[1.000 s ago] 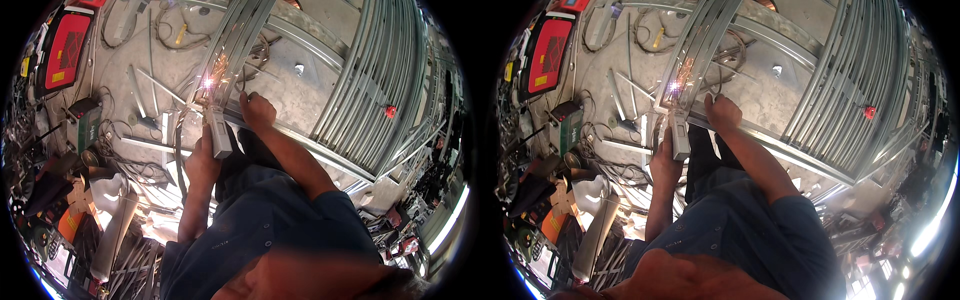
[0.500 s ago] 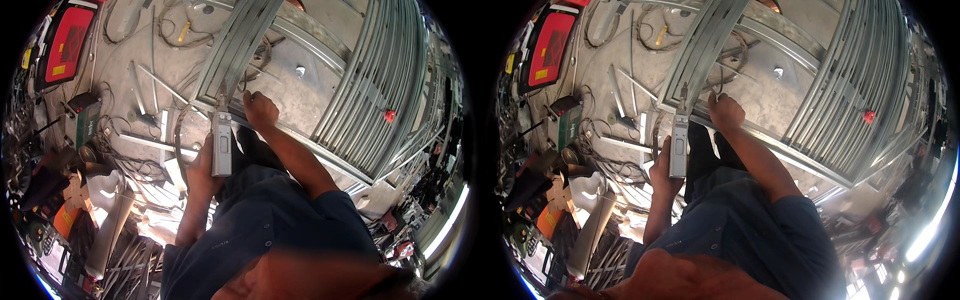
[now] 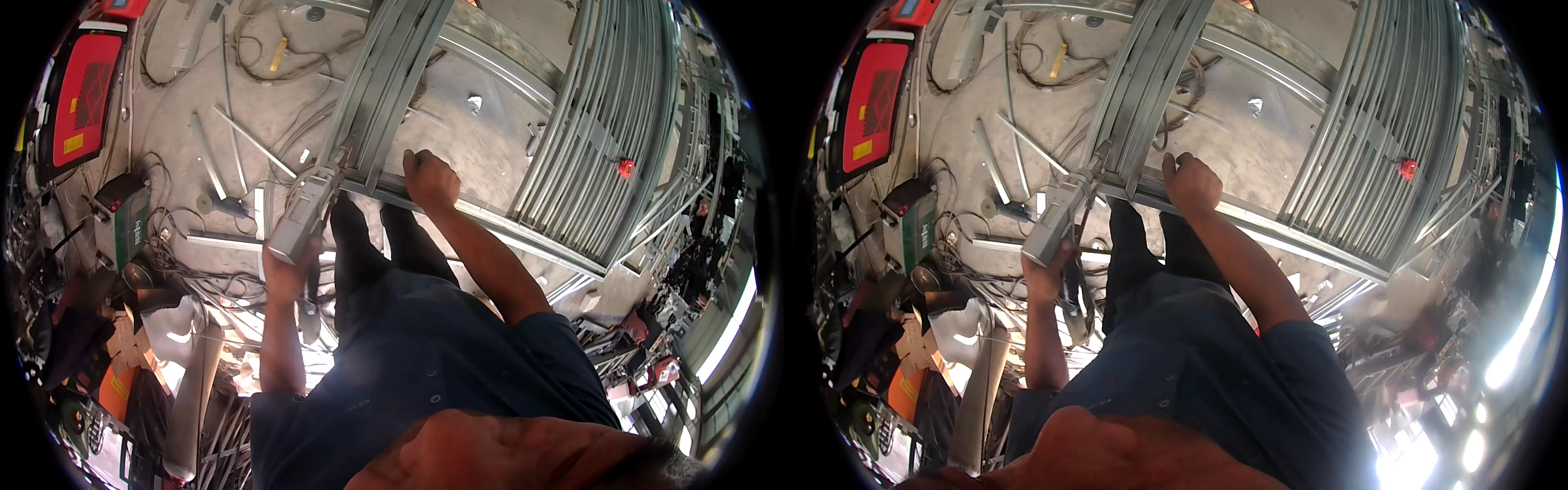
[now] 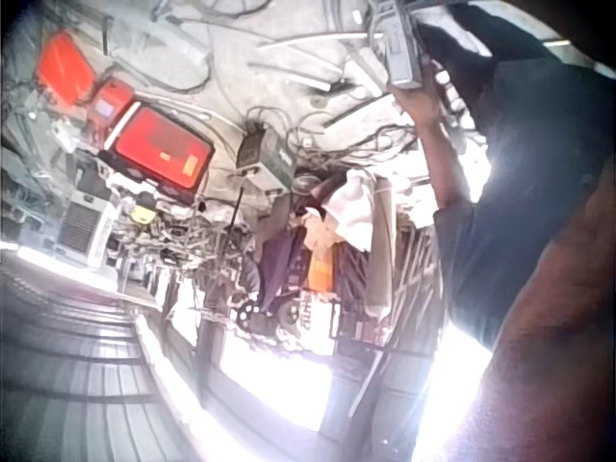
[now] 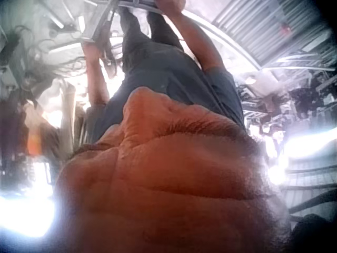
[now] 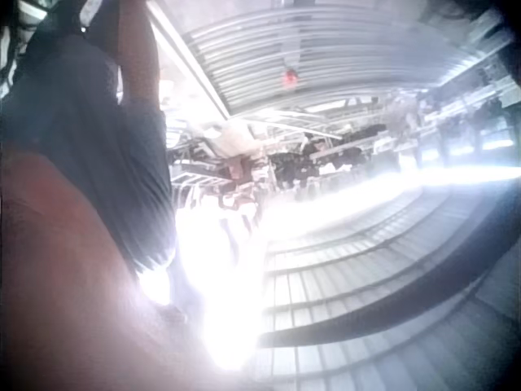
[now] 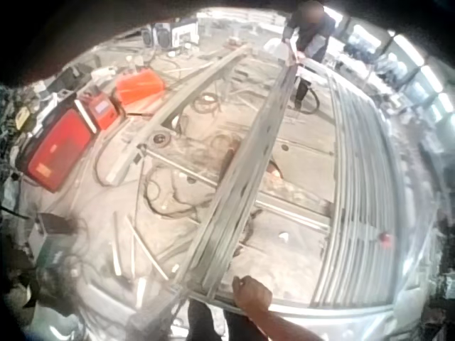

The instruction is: The person picks up a long metal frame and positions it vertically. They then use a handheld welding tool to weld along the seams of the frame, creating visible sparks.

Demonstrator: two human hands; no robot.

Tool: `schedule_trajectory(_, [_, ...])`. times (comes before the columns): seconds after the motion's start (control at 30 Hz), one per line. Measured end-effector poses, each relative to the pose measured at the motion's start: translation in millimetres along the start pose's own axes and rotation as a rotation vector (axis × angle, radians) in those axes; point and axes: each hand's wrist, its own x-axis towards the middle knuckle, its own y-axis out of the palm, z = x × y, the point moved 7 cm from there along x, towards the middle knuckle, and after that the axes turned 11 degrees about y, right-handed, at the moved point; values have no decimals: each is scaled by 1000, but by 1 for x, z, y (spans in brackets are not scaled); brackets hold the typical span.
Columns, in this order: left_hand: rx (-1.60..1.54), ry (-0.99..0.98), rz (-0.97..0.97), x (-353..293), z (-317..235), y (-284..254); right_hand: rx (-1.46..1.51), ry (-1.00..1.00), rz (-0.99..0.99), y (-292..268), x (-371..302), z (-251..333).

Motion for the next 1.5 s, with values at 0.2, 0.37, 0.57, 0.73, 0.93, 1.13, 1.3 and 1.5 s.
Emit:
schedule_trajectory(0.2, [-127, -93, 113, 46, 32, -41, -7, 45, 30, 1, -2, 0])
schedule_trajectory(0.37, [-247, -210, 185, 58, 40, -45, -39, 93, 23, 1, -4, 0])
schedule_trajectory(0.57, [-153, -240, 214, 69, 22, -44, -31, 107, -15, 4, -2, -2])
schedule_trajectory(0.73, [-155, -316, 218, 72, 10, -39, 1, 83, -48, 4, -3, -2])
schedule_trajectory(0.93, [-157, -300, 243, 78, 1, -35, -25, 93, -50, 5, -1, -2])
schedule_trajectory(1.13, [-155, -318, 253, 78, 1, -35, -23, 116, -22, 3, -3, -1])
schedule_trajectory(1.3, [-152, -332, 270, 80, -6, -32, -24, 115, -15, 3, -3, -2])
schedule_trajectory(1.5, [-130, -317, 240, 79, -5, -35, -25, 110, -21, 5, -2, -3])
